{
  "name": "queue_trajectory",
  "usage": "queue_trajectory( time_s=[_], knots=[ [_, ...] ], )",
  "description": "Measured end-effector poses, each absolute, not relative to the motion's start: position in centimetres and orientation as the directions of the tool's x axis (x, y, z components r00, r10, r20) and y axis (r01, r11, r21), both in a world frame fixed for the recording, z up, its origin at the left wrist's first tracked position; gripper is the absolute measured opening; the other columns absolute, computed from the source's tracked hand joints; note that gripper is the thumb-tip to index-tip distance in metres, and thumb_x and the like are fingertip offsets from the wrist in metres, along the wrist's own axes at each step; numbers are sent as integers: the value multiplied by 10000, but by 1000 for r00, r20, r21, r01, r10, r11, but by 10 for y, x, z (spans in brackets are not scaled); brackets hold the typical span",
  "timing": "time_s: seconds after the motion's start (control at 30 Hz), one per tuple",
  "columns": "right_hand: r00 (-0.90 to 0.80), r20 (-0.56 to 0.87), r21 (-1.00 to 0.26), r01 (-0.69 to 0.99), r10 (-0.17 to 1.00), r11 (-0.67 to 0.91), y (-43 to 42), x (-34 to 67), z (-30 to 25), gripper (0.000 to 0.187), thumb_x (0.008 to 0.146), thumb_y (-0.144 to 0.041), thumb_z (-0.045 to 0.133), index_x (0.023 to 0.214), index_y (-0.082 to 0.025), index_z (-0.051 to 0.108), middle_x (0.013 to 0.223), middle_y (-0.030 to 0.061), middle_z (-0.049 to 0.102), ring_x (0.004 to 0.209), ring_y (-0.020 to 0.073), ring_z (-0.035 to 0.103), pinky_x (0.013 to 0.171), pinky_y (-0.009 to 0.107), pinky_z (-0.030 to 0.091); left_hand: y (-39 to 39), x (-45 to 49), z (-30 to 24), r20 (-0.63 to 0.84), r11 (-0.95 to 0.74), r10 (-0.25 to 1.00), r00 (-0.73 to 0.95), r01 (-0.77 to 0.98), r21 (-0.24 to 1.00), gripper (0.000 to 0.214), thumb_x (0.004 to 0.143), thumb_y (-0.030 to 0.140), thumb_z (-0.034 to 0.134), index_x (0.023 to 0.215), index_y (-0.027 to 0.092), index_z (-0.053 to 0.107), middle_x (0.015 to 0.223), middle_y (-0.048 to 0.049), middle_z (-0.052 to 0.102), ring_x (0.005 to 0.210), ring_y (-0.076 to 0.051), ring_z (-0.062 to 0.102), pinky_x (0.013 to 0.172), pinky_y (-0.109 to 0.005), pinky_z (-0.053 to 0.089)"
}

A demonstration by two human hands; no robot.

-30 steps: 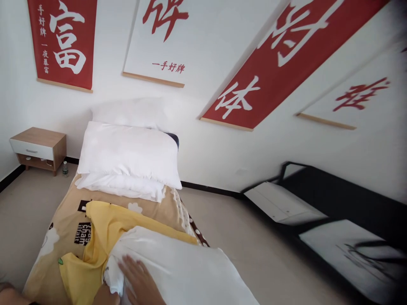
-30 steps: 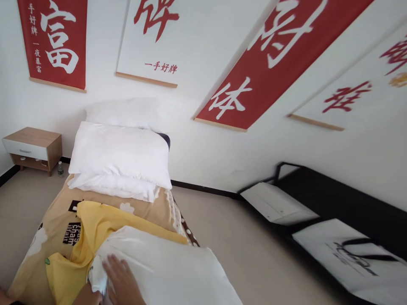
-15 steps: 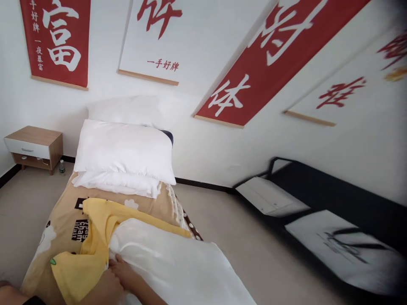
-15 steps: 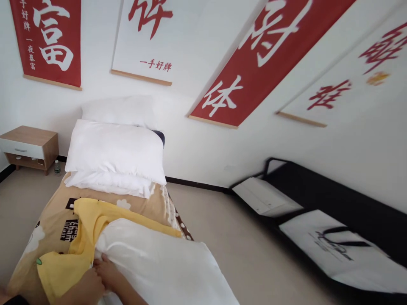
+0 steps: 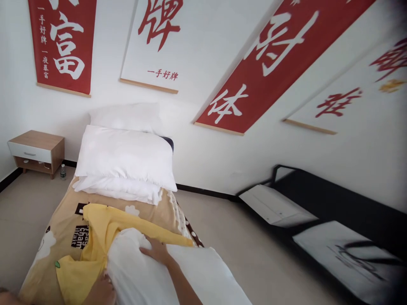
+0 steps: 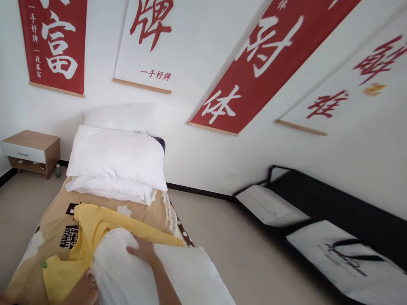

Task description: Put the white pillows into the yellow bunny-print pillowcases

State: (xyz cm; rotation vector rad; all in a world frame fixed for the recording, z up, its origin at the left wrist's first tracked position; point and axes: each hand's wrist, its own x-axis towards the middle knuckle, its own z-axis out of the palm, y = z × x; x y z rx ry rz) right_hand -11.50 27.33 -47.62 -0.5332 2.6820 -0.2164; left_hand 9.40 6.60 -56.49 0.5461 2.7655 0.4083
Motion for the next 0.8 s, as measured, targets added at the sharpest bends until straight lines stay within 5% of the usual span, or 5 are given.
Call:
queue_trajectory(
  time_s=[0.17,0.37,0.5,0.8],
  knots=[
    [-839,-293,-196,-417,-458,888,277,-68,-461,665,770,-571,646,1345,-246,567,1319,89,619,1235,296,542,1051,411,349,42,88,-519,-133,925,266,-955,214,314,317,906,312,487,1066,135,696,1120,-149,684,1246,-298,488,1144,-589,207],
    [-851,-192,-145,-469,-489,871,274,-9,-434,694,804,-492,678,1437,-331,443,1111,72,711,1067,274,627,1030,439,357,36,46,-468,84,968,22,-996,42,246,377,914,205,434,1265,177,572,1201,-125,607,1137,-293,524,1013,-533,353],
    [-846,-154,-136,-493,-510,859,270,6,-436,676,823,-494,667,1439,-331,441,1136,75,699,1077,275,620,1040,442,357,35,25,-454,11,981,-80,-997,-76,179,405,915,85,320,1211,139,590,1168,-159,612,1096,-305,557,909,-462,400],
    [-767,-151,-67,-621,-624,781,242,16,-448,596,801,-491,669,1350,-294,552,988,85,722,940,301,655,890,430,452,55,7,-421,-89,940,-75,-993,-100,327,375,929,146,370,1264,155,538,1004,-105,703,948,-222,671,775,-307,467]
  ],
)
